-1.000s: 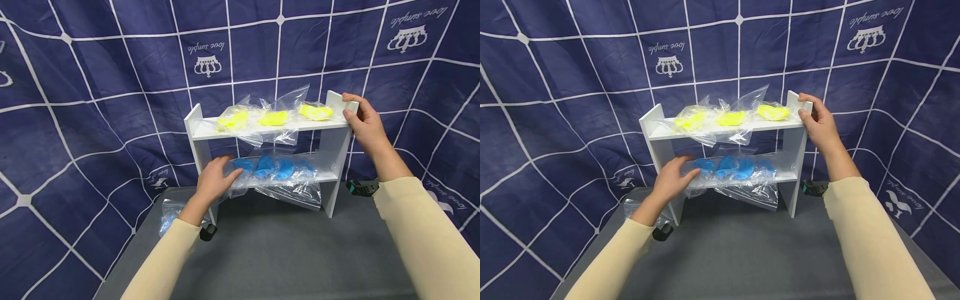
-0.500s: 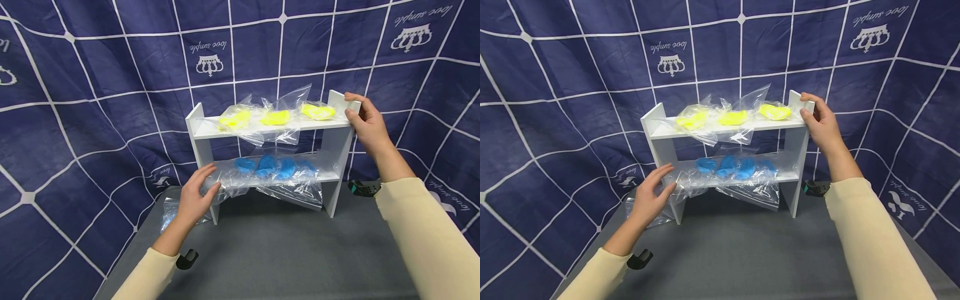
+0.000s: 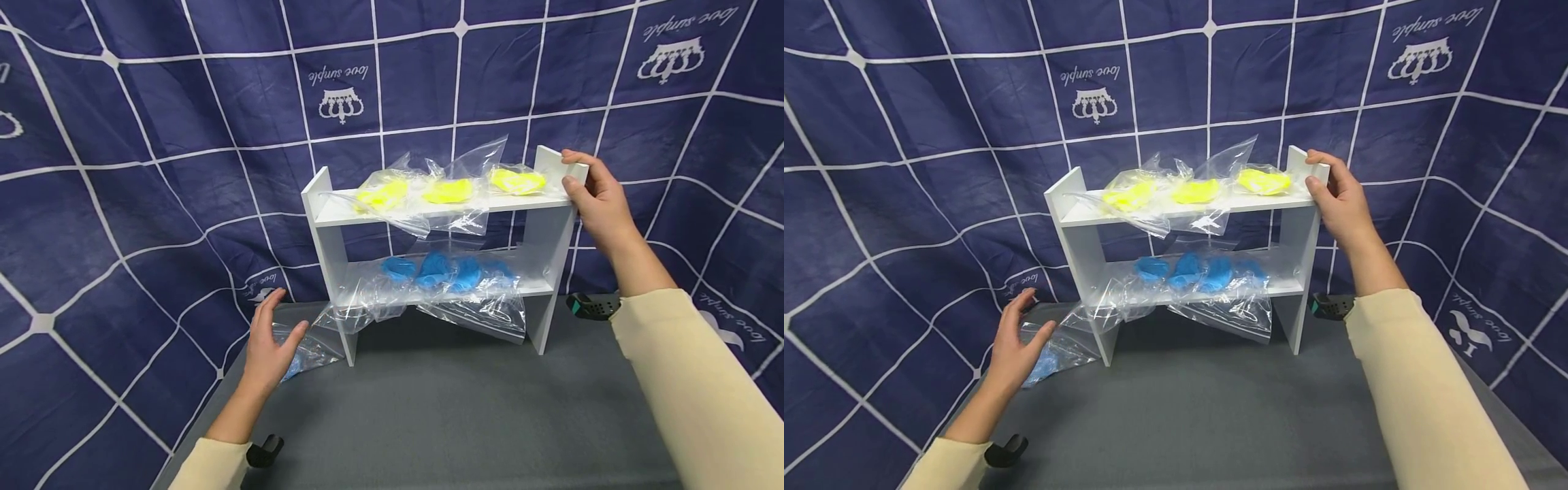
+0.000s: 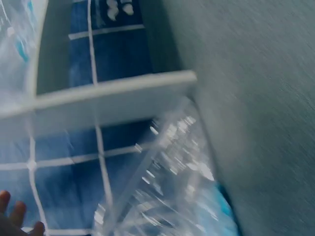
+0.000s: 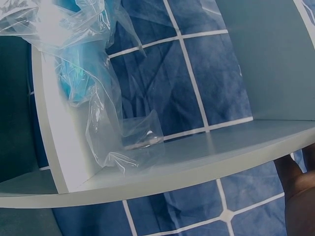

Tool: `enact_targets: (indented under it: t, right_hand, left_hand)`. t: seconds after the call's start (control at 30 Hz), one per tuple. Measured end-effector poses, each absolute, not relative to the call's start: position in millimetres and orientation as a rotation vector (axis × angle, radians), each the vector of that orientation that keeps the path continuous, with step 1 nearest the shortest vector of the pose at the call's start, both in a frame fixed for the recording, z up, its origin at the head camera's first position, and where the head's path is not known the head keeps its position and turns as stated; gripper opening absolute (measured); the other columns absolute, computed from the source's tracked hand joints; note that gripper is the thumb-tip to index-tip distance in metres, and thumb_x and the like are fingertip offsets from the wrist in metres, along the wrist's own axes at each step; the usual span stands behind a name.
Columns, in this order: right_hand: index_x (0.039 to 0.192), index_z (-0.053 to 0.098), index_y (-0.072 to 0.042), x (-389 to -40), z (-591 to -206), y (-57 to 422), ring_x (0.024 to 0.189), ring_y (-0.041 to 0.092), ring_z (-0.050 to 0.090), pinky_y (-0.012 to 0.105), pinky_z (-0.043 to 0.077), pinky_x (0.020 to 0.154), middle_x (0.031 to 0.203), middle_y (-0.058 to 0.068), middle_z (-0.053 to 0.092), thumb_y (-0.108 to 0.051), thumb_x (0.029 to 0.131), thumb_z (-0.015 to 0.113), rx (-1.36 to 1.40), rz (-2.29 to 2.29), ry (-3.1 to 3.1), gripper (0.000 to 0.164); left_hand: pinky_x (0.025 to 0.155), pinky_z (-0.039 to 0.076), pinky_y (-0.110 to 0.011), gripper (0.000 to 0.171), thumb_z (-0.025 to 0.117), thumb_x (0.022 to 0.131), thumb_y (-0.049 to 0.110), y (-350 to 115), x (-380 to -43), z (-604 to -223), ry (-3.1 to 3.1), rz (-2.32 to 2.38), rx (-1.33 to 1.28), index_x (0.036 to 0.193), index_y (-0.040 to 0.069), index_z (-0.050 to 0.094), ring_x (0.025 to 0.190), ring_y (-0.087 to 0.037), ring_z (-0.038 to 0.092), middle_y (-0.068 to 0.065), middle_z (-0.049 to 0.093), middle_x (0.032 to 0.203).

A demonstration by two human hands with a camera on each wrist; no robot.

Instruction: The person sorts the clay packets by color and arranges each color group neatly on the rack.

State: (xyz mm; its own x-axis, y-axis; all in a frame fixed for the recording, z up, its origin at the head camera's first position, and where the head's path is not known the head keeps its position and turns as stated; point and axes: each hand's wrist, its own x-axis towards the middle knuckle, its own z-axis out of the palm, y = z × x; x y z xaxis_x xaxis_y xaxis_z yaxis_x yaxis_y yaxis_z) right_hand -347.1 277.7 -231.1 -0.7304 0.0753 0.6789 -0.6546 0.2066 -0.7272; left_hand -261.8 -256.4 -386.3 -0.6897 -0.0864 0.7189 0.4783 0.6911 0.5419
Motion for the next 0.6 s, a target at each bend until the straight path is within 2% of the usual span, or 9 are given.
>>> enact_targets:
  t: [0.07,0.13,0.4,0.6]
  right_hand:
    - [0.132,0.058,-0.021,-347,-231,277,0.137,0.011,0.043,0.009,0.041,0.087,0.158,0.0,0.042,-0.01,0.102,0.052,0.532,1.575,-1.892,0.032]
    - [0.132,0.058,-0.021,-348,-231,277,0.137,0.011,0.042,0.009,0.041,0.087,0.159,0.0,0.041,-0.01,0.103,0.052,0.529,1.58,-1.895,0.032]
    - [0.132,0.058,-0.021,-348,-231,277,0.14,0.012,0.041,0.008,0.04,0.09,0.159,0.0,0.041,-0.01,0.102,0.052,0.533,1.601,-1.886,0.032]
    - [0.132,0.058,-0.021,-347,-231,277,0.14,0.012,0.041,0.009,0.04,0.089,0.16,0.0,0.04,-0.01,0.103,0.051,0.523,1.567,-1.901,0.032]
  left_hand:
    - [0.116,0.03,-0.05,0.07,0.075,0.086,0.017,-267,-264,-393,-2.215,-0.986,-0.208,0.149,0.012,0.043,0.144,-0.035,0.036,-0.013,0.042,0.155]
    - [0.116,0.028,-0.058,0.072,0.075,0.087,0.02,-277,-266,-400,-2.284,-0.988,-0.129,0.15,0.013,0.041,0.146,-0.037,0.033,-0.013,0.039,0.156]
    - [0.111,0.027,-0.069,0.074,0.072,0.089,0.03,-301,-270,-423,-2.481,-0.875,-0.067,0.152,0.01,0.037,0.145,-0.05,0.028,-0.023,0.029,0.16]
    - [0.108,0.026,-0.076,0.077,0.07,0.092,0.035,-314,-272,-438,-2.628,-0.866,-0.096,0.155,0.014,0.032,0.144,-0.058,0.022,-0.028,0.021,0.161]
